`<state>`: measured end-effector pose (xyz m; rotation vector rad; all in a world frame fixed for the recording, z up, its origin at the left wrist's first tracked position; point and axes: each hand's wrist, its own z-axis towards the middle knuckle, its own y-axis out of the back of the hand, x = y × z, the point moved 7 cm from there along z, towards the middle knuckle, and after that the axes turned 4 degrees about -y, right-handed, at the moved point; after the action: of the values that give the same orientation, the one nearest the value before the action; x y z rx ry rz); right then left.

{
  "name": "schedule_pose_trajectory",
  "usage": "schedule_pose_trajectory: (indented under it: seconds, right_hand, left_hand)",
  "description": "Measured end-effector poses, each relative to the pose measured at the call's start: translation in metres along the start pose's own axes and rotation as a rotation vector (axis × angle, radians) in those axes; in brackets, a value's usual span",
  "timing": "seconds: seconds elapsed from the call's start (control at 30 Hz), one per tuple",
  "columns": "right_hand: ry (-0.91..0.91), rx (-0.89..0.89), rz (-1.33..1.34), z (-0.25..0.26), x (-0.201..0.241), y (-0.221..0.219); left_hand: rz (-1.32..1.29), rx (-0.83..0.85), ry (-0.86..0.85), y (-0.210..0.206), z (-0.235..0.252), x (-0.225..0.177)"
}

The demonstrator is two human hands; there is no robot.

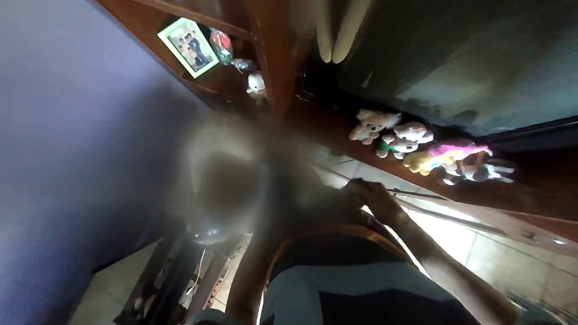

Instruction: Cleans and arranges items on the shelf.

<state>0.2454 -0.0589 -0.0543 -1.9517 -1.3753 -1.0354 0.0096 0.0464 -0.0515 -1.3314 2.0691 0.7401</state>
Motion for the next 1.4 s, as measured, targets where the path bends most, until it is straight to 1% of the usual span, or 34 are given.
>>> schedule_pose_trajectory:
  seconds: [0.03,0.07,0.1,0.13,0.2,0.3,0.37,0.4,0.43,0.47,0.5,0.53,0.57,0.6,0.63,0.7,0.73,0.77,0.8,0.83,0.87,0.9,0.93,0.97,1.0,1.03,1.1,1.17,1.2,1.23,1.27,1.3,1.33,1.4]
  right_hand:
    - [0.042,-0.097,0.087,0.002,0.010,0.007]
    - [0.109,-0.180,0.125,0.002,0.026,0.010]
    - [0.180,-0.231,0.105,-0.001,0.046,0.006]
    - [0.255,-0.256,0.049,-0.003,0.061,-0.006]
    - [0.391,-0.220,-0.229,0.004,0.068,-0.048]
    - [0.633,-0.202,-0.765,0.016,0.056,-0.108]
    - [0.781,-0.304,-0.934,0.006,0.060,-0.125]
    - [0.827,-0.334,-0.973,-0.001,0.058,-0.128]
    - [0.854,-0.310,-0.967,-0.006,0.055,-0.128]
    - [0.841,-0.217,-0.946,-0.012,0.049,-0.128]
    - [0.754,-0.028,-0.926,-0.020,0.040,-0.129]
    - [0.599,0.201,-0.919,-0.028,0.033,-0.131]
    - [0.420,0.386,-0.887,-0.027,0.022,-0.130]
    - [0.238,0.482,-0.800,-0.020,0.018,-0.121]
    - [0.154,0.430,-0.681,-0.009,0.020,-0.105]
    - [0.099,0.145,-0.359,0.008,0.041,-0.060]
    - [0.139,0.013,-0.186,0.012,0.054,-0.034]
    - [0.231,-0.123,-0.037,0.011,0.069,-0.010]
    - [0.371,-0.240,0.046,0.003,0.087,0.005]
    - [0.535,-0.296,0.055,-0.009,0.104,0.008]
    - [0.693,-0.277,-0.017,-0.021,0.118,-0.002]
    - [0.822,-0.205,-0.174,-0.028,0.126,-0.022]
    - [0.909,-0.124,-0.386,-0.025,0.127,-0.048]
    - [0.941,-0.075,-0.636,-0.012,0.124,-0.073]
    - [0.921,-0.044,-0.832,0.006,0.119,-0.091]
    - [0.894,-0.027,-0.911,0.022,0.119,-0.100]
    - [0.869,-0.068,-0.921,0.043,0.125,-0.107]
    - [0.825,-0.155,-0.892,0.050,0.126,-0.108]
    - [0.707,-0.146,-0.862,0.057,0.125,-0.105]
    - [0.517,-0.105,-0.798,0.066,0.120,-0.097]
    - [0.335,-0.069,-0.700,0.078,0.112,-0.083]
    - [0.215,-0.053,-0.590,0.086,0.106,-0.068]
    - [0.172,-0.073,-0.527,0.092,0.103,-0.055]
    - [0.208,-0.108,-0.470,0.088,0.111,-0.034]
  left_hand:
    - [-0.168,-0.008,-0.102,0.003,0.004,-0.005]
    - [-0.392,0.019,-0.156,0.002,0.009,-0.012]
    - [-0.568,0.074,-0.178,-0.002,0.013,-0.018]
    - [-0.659,0.115,-0.208,-0.006,0.015,-0.020]
    - [-0.723,0.220,-0.319,-0.017,0.020,-0.013]
    - [-0.690,0.120,-0.388,-0.029,0.031,-0.007]
    - [-0.827,0.101,-0.345,-0.030,0.039,0.005]
    - [-0.826,0.090,-0.339,-0.029,0.038,0.008]
    - [-0.754,0.072,-0.365,-0.027,0.038,0.005]
    - [-0.666,0.063,-0.387,-0.024,0.040,-0.002]
    - [-0.587,0.052,-0.417,-0.018,0.041,-0.009]
    - [-0.568,0.017,-0.450,-0.010,0.039,-0.019]
    - [-0.650,0.004,-0.484,-0.006,0.044,-0.027]
    - [-0.716,0.053,-0.514,-0.001,0.051,-0.034]
    - [-0.692,0.092,-0.516,0.004,0.056,-0.044]
    - [-0.398,0.039,-0.468,0.015,0.050,-0.064]
    - [-0.209,0.027,-0.425,0.016,0.042,-0.073]
    - [-0.050,0.020,-0.376,0.014,0.032,-0.084]
    - [0.051,0.030,-0.325,0.009,0.023,-0.093]
    - [0.099,0.040,-0.296,0.001,0.020,-0.094]
    - [0.151,0.066,-0.278,-0.008,0.016,-0.093]
    - [0.206,0.103,-0.285,-0.018,0.010,-0.093]
    - [0.240,0.155,-0.333,-0.028,0.007,-0.089]
    - [0.214,0.229,-0.403,-0.037,0.007,-0.079]
    - [0.177,0.267,-0.470,-0.044,0.011,-0.069]
    - [0.163,0.229,-0.472,-0.049,0.011,-0.065]
    - [0.190,0.181,-0.447,-0.052,0.015,-0.061]
    - [0.276,0.173,-0.474,-0.053,0.017,-0.058]
    - [0.312,0.185,-0.476,-0.054,0.018,-0.057]
    - [0.354,0.194,-0.462,-0.055,0.017,-0.057]
    - [0.396,0.194,-0.467,-0.055,0.015,-0.055]
    - [0.440,0.185,-0.483,-0.055,0.014,-0.054]
    - [0.468,0.164,-0.509,-0.052,0.013,-0.054]
    - [0.493,0.124,-0.539,-0.044,0.012,-0.058]
